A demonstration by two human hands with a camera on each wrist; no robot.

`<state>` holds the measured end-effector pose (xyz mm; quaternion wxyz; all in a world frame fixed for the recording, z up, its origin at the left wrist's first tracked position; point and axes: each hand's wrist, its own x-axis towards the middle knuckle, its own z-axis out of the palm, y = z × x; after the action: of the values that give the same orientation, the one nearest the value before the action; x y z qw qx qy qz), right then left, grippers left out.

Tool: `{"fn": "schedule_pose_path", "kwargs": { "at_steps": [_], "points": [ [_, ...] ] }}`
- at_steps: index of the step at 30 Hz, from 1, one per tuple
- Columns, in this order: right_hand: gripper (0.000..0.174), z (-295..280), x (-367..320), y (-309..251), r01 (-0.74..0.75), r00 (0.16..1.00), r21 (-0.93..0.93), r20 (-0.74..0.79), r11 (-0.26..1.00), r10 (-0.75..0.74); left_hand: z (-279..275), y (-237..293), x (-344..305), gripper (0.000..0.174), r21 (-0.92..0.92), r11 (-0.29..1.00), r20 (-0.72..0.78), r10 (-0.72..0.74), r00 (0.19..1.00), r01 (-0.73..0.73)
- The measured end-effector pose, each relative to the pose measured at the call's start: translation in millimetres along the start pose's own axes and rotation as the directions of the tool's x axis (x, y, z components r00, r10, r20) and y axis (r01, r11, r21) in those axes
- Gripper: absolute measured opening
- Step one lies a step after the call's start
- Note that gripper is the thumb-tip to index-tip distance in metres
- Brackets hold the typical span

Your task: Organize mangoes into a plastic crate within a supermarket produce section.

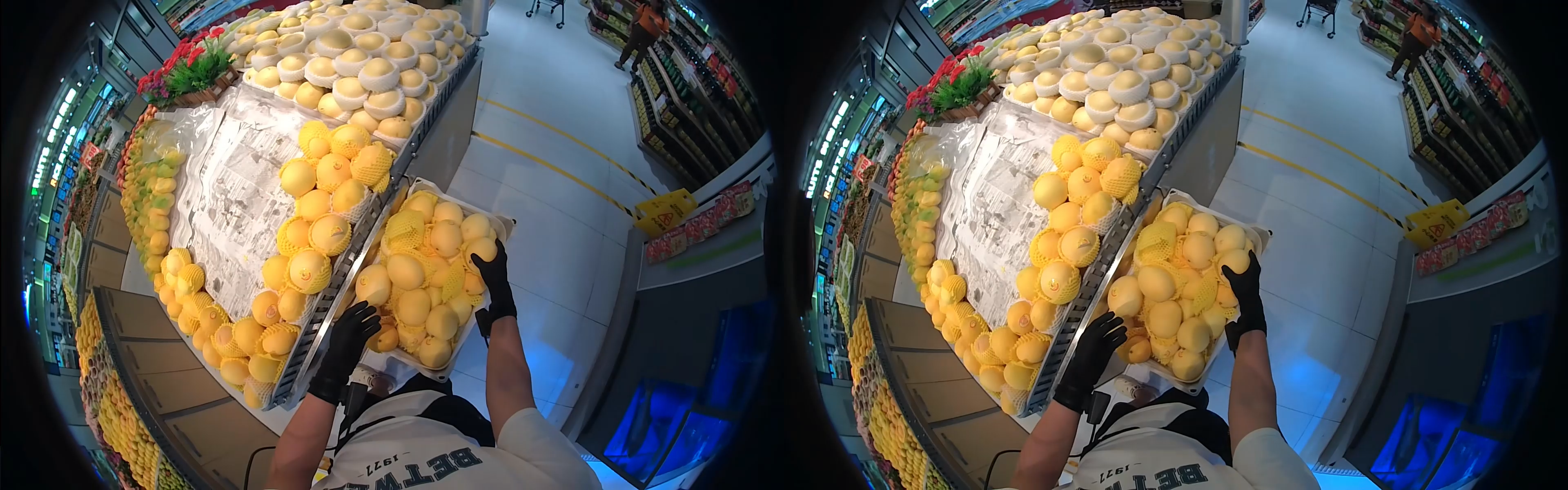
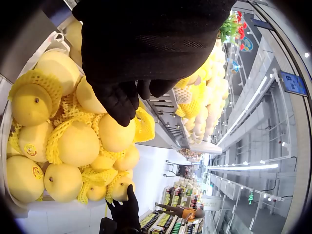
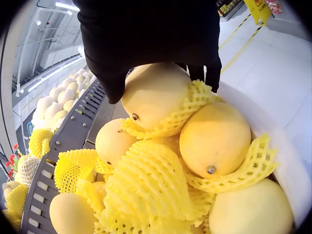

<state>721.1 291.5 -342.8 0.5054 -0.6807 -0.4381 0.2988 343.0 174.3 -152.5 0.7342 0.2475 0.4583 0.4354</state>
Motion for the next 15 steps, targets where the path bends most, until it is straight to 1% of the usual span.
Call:
{"fn": "schedule_pose_path", "kwargs": {
  "at_steps": [2,5,6,7,8,11,14,15],
  "points": [
    [0.098,-1,-1,-17,-0.080,0.996,-0.039,-0.045,0.996,0.078,-1,-1,0,0.040,-0.007,1.000,-0.004,0.000,1.000,0.000],
    [0.093,7,7,1,0.035,0.999,0.017,0.011,0.999,-0.036,-3,-2,0,0.040,-0.012,1.000,-0.012,-0.002,1.000,0.002],
    [0.090,3,5,-15,0.013,0.999,-0.014,0.039,1.000,-0.012,-5,-3,1,0.040,-0.013,1.000,-0.015,-0.003,1.000,0.003],
    [0.087,-5,-1,-47,-0.009,0.998,-0.045,0.066,0.999,0.012,-6,-4,1,0.040,-0.019,1.000,-0.017,-0.005,1.000,0.005],
    [0.085,-9,-4,-67,-0.030,0.995,-0.077,0.093,0.997,0.037,-8,-5,1,0.040,-0.025,1.000,-0.018,-0.008,1.000,0.007],
    [0.079,-4,-3,-65,-0.007,0.999,-0.116,0.043,0.993,0.012,-7,-3,-1,0.040,-0.013,1.000,-0.011,0.004,1.000,-0.005],
    [0.079,4,4,-11,-0.034,0.995,-0.030,-0.099,0.999,0.031,-5,0,-4,0.040,0.044,0.999,-0.008,0.028,1.000,-0.028],
    [0.079,1,4,-9,-0.041,0.993,-0.035,-0.112,0.999,0.036,-5,1,-5,0.040,0.068,0.997,-0.009,0.037,0.999,-0.036]
  ]
}}
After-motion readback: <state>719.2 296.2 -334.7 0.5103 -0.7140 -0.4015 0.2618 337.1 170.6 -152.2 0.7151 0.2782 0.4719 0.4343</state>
